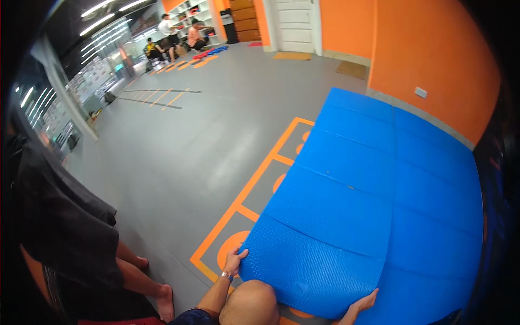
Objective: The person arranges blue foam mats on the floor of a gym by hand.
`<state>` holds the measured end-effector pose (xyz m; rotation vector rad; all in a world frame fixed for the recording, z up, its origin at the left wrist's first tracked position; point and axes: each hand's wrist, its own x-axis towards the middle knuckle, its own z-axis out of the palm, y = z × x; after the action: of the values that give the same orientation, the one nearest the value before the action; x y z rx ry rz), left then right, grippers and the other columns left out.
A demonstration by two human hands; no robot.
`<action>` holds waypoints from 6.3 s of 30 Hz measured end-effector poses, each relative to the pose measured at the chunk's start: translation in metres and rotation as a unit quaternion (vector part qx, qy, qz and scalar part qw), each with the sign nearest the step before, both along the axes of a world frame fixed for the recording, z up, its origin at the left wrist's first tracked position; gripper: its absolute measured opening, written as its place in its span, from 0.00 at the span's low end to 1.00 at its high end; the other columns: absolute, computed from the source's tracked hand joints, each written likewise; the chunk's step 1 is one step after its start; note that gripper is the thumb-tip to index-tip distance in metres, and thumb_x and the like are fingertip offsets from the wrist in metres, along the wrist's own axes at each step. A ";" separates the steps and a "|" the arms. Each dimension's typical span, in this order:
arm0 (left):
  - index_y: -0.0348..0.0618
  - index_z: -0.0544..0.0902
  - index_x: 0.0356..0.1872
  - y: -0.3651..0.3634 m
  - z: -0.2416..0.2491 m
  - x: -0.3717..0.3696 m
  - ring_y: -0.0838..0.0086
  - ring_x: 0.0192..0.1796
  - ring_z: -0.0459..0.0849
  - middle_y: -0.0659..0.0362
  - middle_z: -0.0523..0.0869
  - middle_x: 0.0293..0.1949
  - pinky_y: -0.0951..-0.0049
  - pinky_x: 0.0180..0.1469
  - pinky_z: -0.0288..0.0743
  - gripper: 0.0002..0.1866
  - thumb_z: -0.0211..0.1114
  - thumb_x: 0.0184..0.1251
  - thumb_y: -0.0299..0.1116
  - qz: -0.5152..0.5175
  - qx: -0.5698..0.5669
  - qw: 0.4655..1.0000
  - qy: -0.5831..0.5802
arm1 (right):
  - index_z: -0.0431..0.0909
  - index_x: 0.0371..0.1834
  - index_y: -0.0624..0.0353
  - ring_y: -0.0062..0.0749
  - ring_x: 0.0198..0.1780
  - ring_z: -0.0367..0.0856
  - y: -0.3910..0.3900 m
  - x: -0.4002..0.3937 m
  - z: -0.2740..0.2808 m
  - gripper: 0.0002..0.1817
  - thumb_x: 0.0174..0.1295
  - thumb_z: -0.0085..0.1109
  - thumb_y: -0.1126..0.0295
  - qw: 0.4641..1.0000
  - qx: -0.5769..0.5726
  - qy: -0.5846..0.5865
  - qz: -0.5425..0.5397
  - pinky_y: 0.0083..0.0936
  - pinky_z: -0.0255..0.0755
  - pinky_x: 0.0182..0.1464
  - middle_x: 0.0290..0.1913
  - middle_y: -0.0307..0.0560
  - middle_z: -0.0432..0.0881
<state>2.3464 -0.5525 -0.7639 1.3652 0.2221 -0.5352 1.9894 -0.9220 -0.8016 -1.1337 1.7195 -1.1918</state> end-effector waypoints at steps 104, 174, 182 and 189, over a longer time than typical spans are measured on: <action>0.37 0.71 0.52 -0.047 -0.026 0.068 0.70 0.37 0.83 0.54 0.84 0.38 0.71 0.43 0.80 0.28 0.61 0.46 0.07 -0.124 0.035 0.992 0.019 | 0.70 0.60 0.68 0.40 0.50 0.80 -0.117 0.000 0.003 0.34 0.44 0.61 0.86 0.916 0.224 -0.135 0.304 0.30 0.74 0.53 0.49 0.53 0.82; 0.28 0.74 0.55 -0.143 -0.064 0.167 0.55 0.51 0.83 0.44 0.83 0.50 0.61 0.53 0.76 0.31 0.75 0.55 0.36 -0.177 0.422 0.867 -0.197 | 0.59 0.72 0.55 0.48 0.66 0.70 -0.197 0.128 0.015 0.48 0.49 0.76 0.60 0.882 0.108 0.224 0.401 0.39 0.66 0.66 0.65 0.59 0.70; 0.29 0.73 0.55 -0.105 -0.022 0.150 0.62 0.41 0.86 0.46 0.84 0.46 0.62 0.46 0.84 0.26 0.72 0.57 0.29 -0.195 0.178 0.961 0.088 | 0.68 0.65 0.65 0.46 0.61 0.75 -0.187 0.099 0.006 0.47 0.41 0.80 0.57 0.860 0.262 0.159 0.407 0.37 0.71 0.61 0.60 0.59 0.75; 0.32 0.74 0.56 -0.084 0.013 0.083 0.63 0.46 0.85 0.49 0.84 0.48 0.63 0.50 0.80 0.24 0.70 0.60 0.25 -0.151 0.203 0.966 0.058 | 0.69 0.63 0.67 0.43 0.57 0.78 -0.164 0.073 0.043 0.42 0.44 0.79 0.64 0.857 0.262 0.134 0.422 0.35 0.74 0.57 0.57 0.58 0.78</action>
<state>2.4297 -0.6367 -0.7510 1.7830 0.2282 -0.8600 2.0625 -1.0855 -0.7582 -1.4900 1.3316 -0.0147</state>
